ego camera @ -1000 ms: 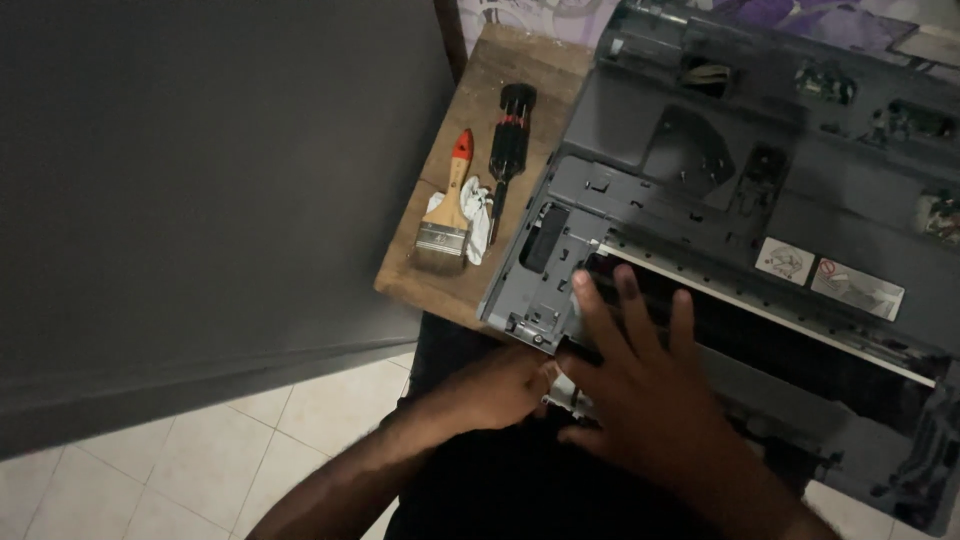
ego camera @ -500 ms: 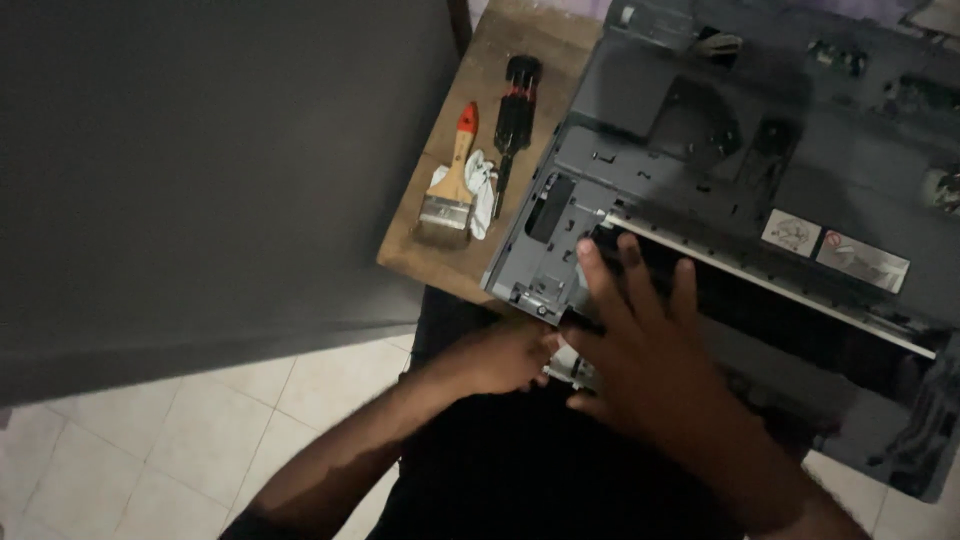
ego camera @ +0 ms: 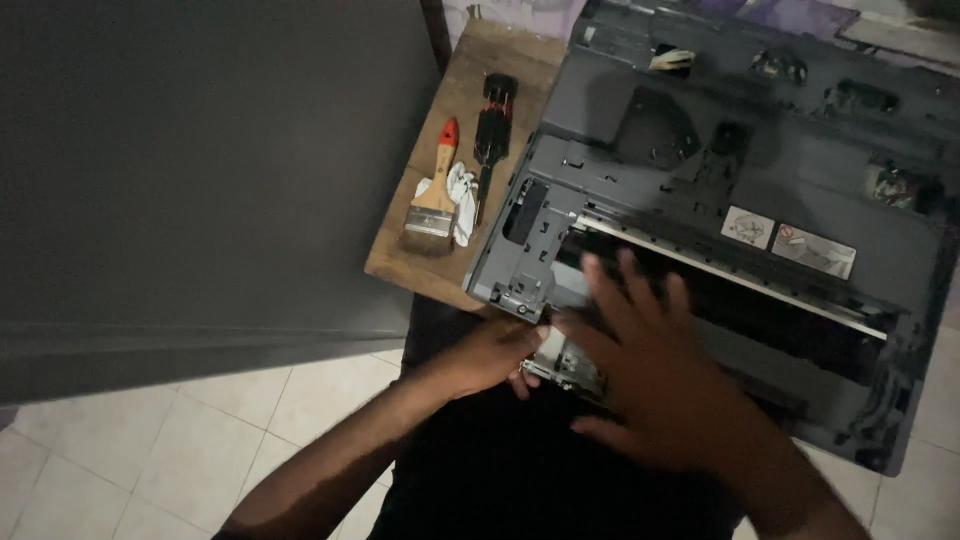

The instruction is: The person uses a screwdriver to tighten screws on the underside of a printer placed on a wooden board. They then flip the printer over, remove a black plastic cover, and reattach it to the top of the printer.

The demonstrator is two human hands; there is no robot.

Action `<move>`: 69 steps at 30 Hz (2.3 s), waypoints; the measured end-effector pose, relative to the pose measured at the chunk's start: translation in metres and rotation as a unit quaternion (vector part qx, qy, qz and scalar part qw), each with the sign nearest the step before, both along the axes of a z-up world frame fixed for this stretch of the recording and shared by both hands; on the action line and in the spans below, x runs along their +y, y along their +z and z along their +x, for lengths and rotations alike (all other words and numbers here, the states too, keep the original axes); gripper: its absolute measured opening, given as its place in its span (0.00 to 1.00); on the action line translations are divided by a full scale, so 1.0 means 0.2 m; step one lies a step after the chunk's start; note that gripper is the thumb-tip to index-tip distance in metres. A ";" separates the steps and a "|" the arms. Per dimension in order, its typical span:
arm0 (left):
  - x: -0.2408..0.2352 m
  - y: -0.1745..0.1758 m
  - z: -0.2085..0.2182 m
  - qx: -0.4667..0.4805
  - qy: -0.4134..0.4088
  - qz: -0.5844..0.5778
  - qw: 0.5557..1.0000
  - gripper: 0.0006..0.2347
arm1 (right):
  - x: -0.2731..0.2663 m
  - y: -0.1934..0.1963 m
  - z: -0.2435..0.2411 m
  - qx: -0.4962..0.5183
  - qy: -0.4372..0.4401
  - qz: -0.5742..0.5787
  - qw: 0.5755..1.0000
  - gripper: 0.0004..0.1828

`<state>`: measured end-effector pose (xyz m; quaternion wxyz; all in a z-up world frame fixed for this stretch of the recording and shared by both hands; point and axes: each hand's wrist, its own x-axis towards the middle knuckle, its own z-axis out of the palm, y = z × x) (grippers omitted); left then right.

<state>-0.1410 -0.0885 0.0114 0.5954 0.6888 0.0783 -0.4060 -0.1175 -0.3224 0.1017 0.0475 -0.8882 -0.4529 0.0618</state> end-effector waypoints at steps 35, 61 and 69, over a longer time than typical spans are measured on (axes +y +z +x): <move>0.25 0.57 0.02 -0.004 -0.073 0.027 0.997 0.20 | -0.77 0.01 -0.32 -0.161 -0.402 0.237 0.870 0.58; -0.01 0.03 -0.22 -0.262 0.049 0.005 0.964 0.37 | -1.21 -0.18 -0.25 0.059 -0.393 0.344 0.850 0.42; 0.23 0.24 -0.16 -0.245 -0.198 -0.137 0.939 0.51 | -1.04 -0.15 -0.37 0.034 -0.656 0.622 0.425 0.45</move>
